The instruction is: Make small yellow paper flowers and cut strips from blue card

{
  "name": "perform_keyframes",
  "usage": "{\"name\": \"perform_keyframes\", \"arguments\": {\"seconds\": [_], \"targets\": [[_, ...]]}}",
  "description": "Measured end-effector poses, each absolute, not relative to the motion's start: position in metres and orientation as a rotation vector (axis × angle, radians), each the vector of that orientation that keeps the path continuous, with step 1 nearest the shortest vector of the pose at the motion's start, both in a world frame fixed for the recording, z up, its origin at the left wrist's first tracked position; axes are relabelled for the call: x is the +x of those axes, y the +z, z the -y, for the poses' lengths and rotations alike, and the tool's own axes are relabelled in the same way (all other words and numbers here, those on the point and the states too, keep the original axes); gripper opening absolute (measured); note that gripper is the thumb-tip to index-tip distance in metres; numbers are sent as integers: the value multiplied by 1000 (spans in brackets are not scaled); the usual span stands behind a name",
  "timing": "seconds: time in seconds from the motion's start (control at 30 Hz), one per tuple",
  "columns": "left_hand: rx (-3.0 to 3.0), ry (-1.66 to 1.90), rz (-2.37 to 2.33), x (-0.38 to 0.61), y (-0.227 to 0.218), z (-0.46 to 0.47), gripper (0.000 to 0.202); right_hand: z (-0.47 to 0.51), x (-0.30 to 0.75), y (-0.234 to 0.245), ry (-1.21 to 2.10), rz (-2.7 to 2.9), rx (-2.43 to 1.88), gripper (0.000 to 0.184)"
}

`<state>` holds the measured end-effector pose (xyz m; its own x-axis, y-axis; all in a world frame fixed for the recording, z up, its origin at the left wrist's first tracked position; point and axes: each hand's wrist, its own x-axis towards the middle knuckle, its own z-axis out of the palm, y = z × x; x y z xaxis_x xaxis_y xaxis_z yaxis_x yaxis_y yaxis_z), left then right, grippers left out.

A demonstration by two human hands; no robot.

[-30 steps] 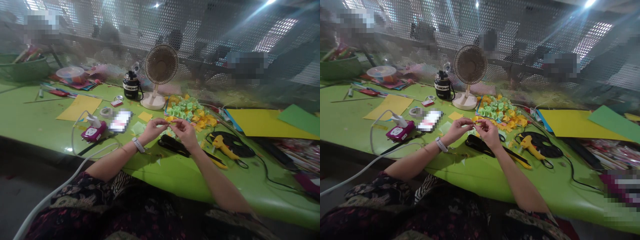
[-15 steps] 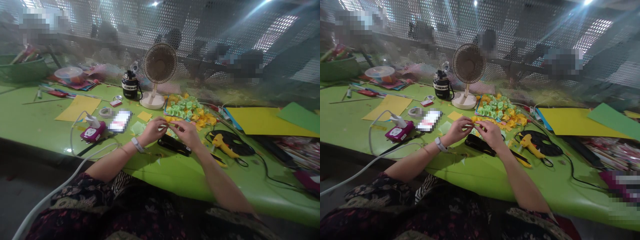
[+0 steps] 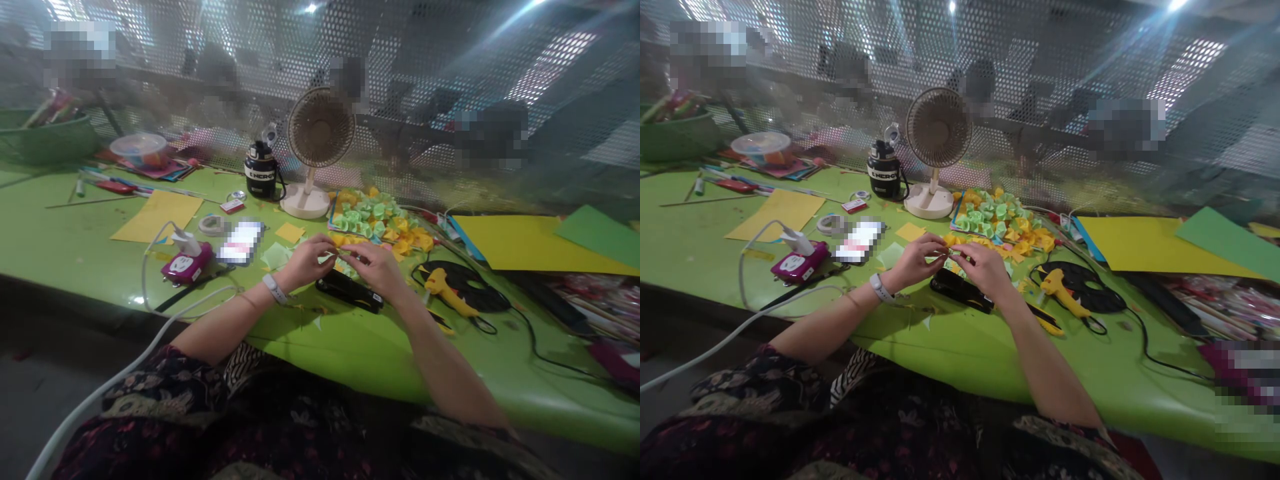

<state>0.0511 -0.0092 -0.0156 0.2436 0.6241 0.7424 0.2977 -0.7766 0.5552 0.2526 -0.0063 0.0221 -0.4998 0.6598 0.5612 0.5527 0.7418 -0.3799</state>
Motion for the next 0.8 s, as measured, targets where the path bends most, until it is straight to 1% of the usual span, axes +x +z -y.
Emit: {"name": "perform_keyframes", "arguments": {"seconds": [0.47,0.8], "targets": [[2202,1518,-823,51,-13,11,10,8,251,23,185,2226,-936,32],[2124,1506,-803,52,-16,10,10,9,250,21,193,2206,-953,24]]}}
